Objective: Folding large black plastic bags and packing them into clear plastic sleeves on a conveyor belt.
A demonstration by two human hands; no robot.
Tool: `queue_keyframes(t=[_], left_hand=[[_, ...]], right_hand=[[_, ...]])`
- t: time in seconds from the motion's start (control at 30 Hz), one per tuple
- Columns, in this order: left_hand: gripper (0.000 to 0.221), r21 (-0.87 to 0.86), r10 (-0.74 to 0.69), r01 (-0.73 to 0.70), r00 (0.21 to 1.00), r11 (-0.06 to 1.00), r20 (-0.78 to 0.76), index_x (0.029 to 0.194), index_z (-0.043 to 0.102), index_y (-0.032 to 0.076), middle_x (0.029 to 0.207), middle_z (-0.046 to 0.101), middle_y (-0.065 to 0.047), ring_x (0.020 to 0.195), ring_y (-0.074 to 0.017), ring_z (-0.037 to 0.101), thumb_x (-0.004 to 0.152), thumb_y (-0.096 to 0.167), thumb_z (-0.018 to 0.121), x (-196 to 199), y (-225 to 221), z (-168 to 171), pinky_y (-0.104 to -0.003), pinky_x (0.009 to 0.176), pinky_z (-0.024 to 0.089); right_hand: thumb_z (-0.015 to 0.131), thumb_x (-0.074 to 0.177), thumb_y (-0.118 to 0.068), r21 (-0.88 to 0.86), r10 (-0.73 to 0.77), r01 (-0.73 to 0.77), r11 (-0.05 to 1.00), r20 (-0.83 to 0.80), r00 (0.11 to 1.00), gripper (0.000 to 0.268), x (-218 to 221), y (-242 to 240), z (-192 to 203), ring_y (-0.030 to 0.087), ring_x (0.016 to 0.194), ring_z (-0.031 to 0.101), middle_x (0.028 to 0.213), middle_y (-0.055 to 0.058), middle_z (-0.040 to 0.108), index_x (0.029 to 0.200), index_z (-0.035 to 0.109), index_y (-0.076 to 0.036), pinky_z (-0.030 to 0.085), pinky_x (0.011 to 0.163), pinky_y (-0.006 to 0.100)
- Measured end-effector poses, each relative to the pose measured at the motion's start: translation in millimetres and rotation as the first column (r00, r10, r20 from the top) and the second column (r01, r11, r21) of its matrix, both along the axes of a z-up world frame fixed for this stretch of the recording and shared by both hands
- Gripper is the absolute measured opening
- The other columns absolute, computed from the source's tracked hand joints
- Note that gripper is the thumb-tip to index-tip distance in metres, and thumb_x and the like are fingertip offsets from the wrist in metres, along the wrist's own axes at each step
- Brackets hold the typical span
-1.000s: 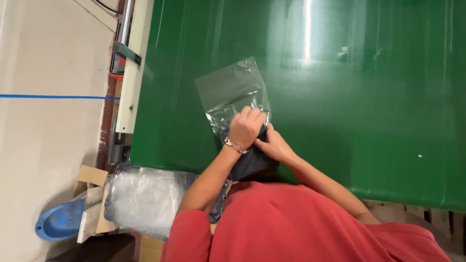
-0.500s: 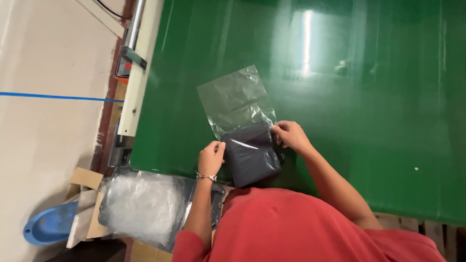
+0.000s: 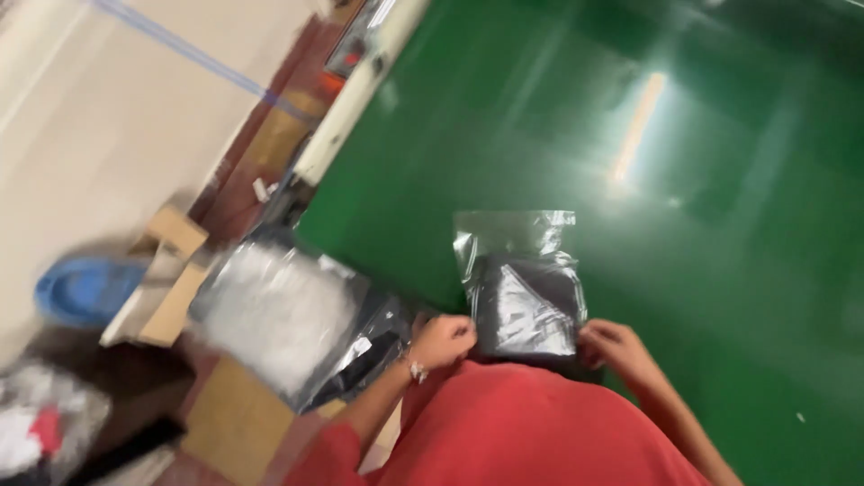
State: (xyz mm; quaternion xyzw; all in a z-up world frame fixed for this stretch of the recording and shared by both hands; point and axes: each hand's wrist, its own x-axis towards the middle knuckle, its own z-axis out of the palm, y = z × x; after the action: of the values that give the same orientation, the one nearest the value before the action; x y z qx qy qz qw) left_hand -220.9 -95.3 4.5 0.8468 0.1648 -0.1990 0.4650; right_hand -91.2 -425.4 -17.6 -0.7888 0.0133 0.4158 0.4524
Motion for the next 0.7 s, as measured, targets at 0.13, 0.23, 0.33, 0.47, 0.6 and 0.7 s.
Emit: queue_keyframes(t=[0.13,0.23,0.33,0.47,0.6,0.7], left_hand=[[0.023,-0.604,0.381,-0.168,0.892,0.779,0.243,0.073,0.058,0.01,0.051,0.056,-0.005,0.043,-0.0118,0.052,0.094,0.018,0.053,44,13,44,-0.025,0.046,0.041],[0.022,-0.725,0.523,-0.174,0.802,0.667,0.288,0.077,0.057,0.013,0.059,0.056,0.001,0.044,-0.0053,0.046,0.096,0.022,0.054,31,24,102,-0.019,0.038,0.036],[0.018,-0.676,0.404,-0.045,0.83,0.735,0.384,0.084,0.063,0.013,0.067,0.062,0.001,0.054,-0.0052,0.055,0.097,0.024,0.057,-10,45,102,-0.019,0.046,0.044],[0.017,-0.151,0.402,-0.427,0.9,0.892,-0.17,0.091,0.075,0.017,0.077,0.077,0.0,0.062,-0.0124,0.072,0.09,0.014,0.059,-49,131,1,-0.025,0.056,0.053],[0.018,0.364,0.665,-0.628,0.746,0.687,0.033,0.098,0.069,0.009,0.099,0.069,-0.018,0.092,-0.0411,0.068,0.086,0.015,0.057,-56,237,-169,-0.05,0.073,0.055],[0.051,0.449,0.669,-0.577,0.74,0.683,-0.067,0.126,0.051,0.018,0.131,0.051,-0.01,0.122,-0.0381,0.048,0.087,0.046,0.067,-41,274,-208,-0.055,0.084,0.053]], right_hand=[[0.06,0.092,-0.004,-0.207,0.256,-0.176,0.962,0.469,0.845,0.006,76,24,42,0.026,0.078,0.054,0.086,0.011,0.058,0.087,0.064,-0.005,0.046,0.073,0.043],[0.057,0.095,-0.001,0.098,0.091,-0.186,0.978,0.6,0.795,0.02,66,87,128,0.025,0.082,0.058,0.073,0.006,0.053,0.078,0.055,-0.012,0.051,0.083,0.046],[0.051,0.102,-0.004,0.685,-0.229,0.046,0.727,0.179,0.957,0.029,53,86,129,0.02,0.085,0.063,0.073,0.001,0.052,0.075,0.051,-0.013,0.059,0.095,0.042],[0.044,0.102,-0.014,-0.1,0.01,0.017,0.995,0.267,0.964,0.029,16,110,123,0.027,0.103,0.063,0.111,0.014,0.073,0.095,0.07,-0.001,0.044,0.093,0.046],[0.046,0.094,-0.005,0.141,-0.254,0.227,0.964,0.224,0.941,0.016,27,63,16,0.018,0.076,0.054,0.08,0.009,0.058,0.081,0.056,-0.002,0.043,0.071,0.027],[0.048,0.097,-0.002,0.275,-0.377,0.327,0.904,0.151,0.914,0.031,22,63,21,0.019,0.07,0.049,0.068,0.007,0.042,0.067,0.042,-0.006,0.056,0.089,0.038]])
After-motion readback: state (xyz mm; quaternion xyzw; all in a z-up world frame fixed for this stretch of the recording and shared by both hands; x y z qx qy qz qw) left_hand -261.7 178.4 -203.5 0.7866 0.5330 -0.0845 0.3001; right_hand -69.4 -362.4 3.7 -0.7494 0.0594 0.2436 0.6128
